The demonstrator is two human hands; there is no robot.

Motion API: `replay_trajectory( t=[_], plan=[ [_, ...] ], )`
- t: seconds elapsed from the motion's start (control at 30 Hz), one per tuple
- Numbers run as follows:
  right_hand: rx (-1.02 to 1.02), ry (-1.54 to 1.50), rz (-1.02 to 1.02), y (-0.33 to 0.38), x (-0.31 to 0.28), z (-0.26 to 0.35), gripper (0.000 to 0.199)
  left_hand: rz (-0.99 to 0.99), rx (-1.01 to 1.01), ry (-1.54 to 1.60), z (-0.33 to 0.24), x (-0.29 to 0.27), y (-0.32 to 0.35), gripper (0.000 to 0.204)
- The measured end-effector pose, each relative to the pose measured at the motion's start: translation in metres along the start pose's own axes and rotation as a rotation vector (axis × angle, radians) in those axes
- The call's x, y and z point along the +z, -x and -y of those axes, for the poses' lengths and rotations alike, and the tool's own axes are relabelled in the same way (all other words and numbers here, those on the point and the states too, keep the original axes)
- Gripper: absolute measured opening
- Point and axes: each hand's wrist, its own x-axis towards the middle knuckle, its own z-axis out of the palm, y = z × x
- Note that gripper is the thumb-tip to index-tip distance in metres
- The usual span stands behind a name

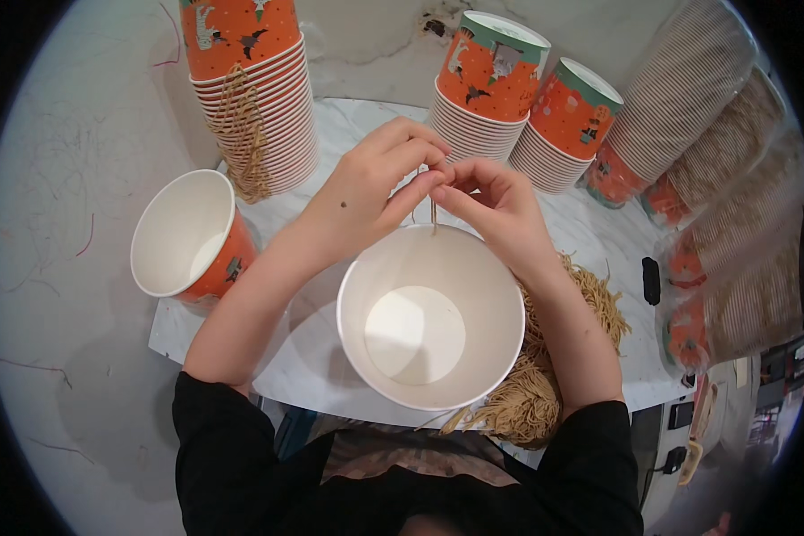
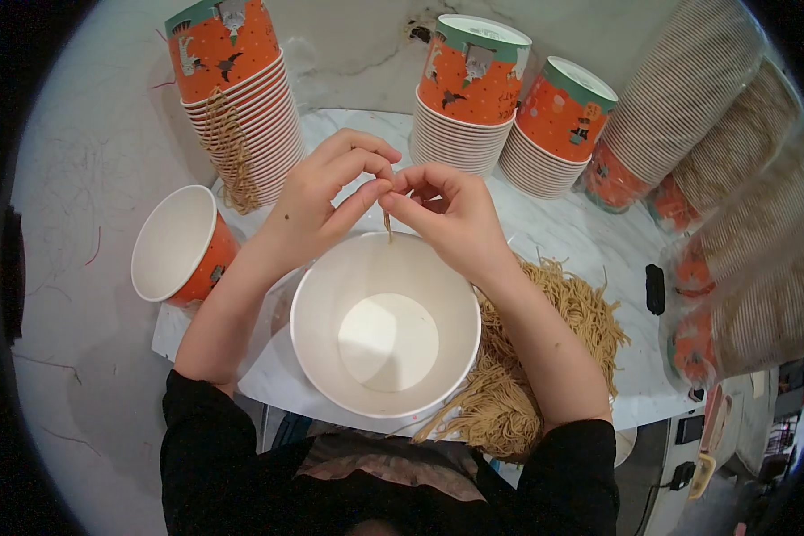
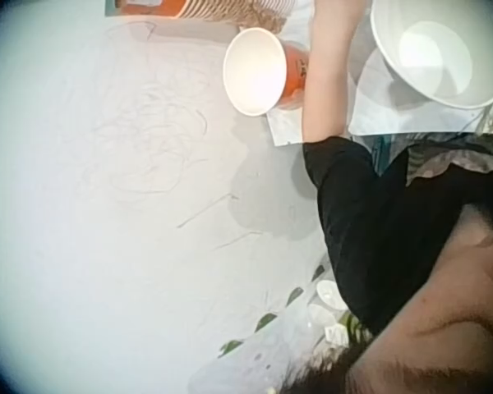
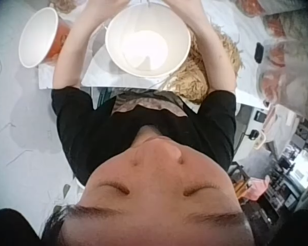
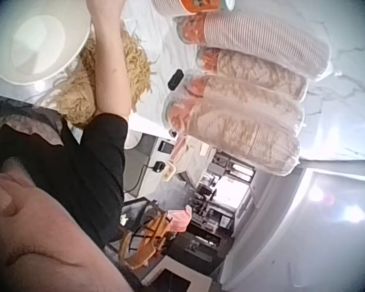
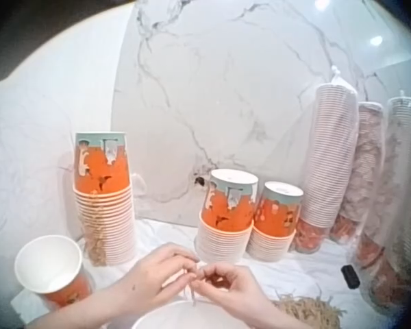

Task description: Manually attaching string handles to decorated paper buckets.

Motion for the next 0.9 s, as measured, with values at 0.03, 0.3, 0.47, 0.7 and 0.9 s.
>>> replay_trajectory(
  t=[0.03, 0.3, 0.47, 0.7, 0.9],
  plan=[
    [-0.038, -0.016, 0.004, -0.001, -0.001, -0.001, 0.017, 0.001, 0.000, 0.002, 0.000, 0.000, 0.000, 0.010],
    [-0.103, -0.031, 0.042, -0.004, -0.007, -0.010, 0.013, 0.029, -0.047, 0.140, -0.004, -0.002, -0.002, 0.017],
    [-0.065, -0.064, 0.049, -0.006, -0.015, -0.009, 0.006, -0.013, -0.009, -0.006, -0.007, 0.000, -0.003, 0.024],
    [0.090, -0.176, 0.078, -0.007, -0.017, -0.009, 0.007, 0.011, -0.029, -0.108, -0.007, 0.001, -0.001, 0.020],
    [0.238, -0.350, 0.126, -0.008, -0.018, -0.014, 0.006, -0.064, -0.087, -0.102, -0.007, 0.006, 0.000, 0.015]
  ],
)
